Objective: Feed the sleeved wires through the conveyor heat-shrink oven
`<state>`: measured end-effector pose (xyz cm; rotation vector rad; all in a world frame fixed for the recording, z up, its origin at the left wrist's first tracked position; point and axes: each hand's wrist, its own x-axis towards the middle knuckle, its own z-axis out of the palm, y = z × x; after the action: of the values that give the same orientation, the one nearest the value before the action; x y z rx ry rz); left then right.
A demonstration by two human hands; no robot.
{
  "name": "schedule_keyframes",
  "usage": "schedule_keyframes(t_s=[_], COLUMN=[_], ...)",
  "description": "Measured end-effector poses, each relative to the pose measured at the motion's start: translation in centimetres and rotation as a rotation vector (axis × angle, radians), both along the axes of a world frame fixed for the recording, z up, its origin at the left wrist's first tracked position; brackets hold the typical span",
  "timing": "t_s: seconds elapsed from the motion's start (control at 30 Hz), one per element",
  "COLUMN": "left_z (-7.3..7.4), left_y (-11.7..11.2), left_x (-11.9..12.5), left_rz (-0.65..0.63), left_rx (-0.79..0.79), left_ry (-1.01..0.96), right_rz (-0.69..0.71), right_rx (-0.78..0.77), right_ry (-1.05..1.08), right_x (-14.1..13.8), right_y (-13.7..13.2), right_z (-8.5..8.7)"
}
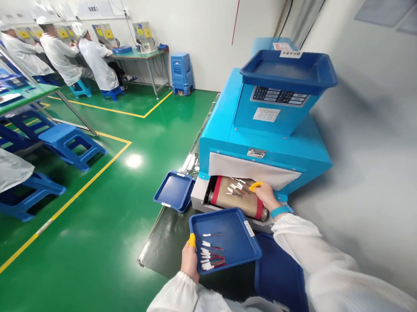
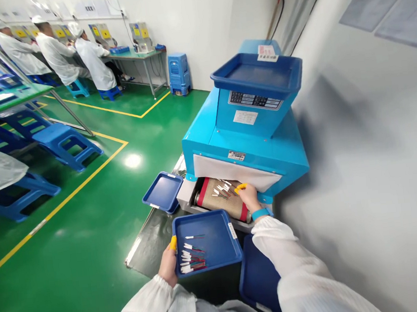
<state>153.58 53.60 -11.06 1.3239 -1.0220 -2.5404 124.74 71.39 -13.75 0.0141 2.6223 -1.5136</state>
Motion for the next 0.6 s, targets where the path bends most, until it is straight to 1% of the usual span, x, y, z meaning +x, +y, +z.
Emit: schedule_keyframes(t_s=[0.1,0.2,0.27,0.33,0.4,0.47,0.53,0.6], left_z=[0.1,0.3,0.3,0.3,0.3,0.1,-0.1,-0.3], left_y=[0.1,0.2,0.3,0.3,0.3,0.2,0.2,0.3], left_x=[-0.1,-0.3,-0.4,-0.4,-0.4,-0.4,-0.4,-0.5], left_rz=[-0.012,-0.017,-0.019,-0.023,-0.021,-0.012,-0.002,0.010], left_rx=[-0.003,-0.002,-0.001,-0.002,-0.003,0.004,0.014,0.010], left_ry=[0.011,-0.002,-0.005,0.007,0.014,0.009,0.001,0.002], right_rz=[-0.038,-0.061,-0.053,-0.022,0.024,0.068,0.112,0.204], right_rx=[0.106,0.288,0.379,0.429,0.445,0.421,0.344,0.235], right_ry=[0.059,0.070,0.063,0.081,0.136,0.184,0.170,0.063], right_x=[-0.4,-0.8,-0.8,-0.6,0.0,1.0,2.6,4.8], right_y=[0.0,-0.3,-0.6,-0.9,-1.3,-1.7,-2.2,-2.8], right_z=[0.3,0.9,1.2,1.5,1.7,2.1,2.6,3.2])
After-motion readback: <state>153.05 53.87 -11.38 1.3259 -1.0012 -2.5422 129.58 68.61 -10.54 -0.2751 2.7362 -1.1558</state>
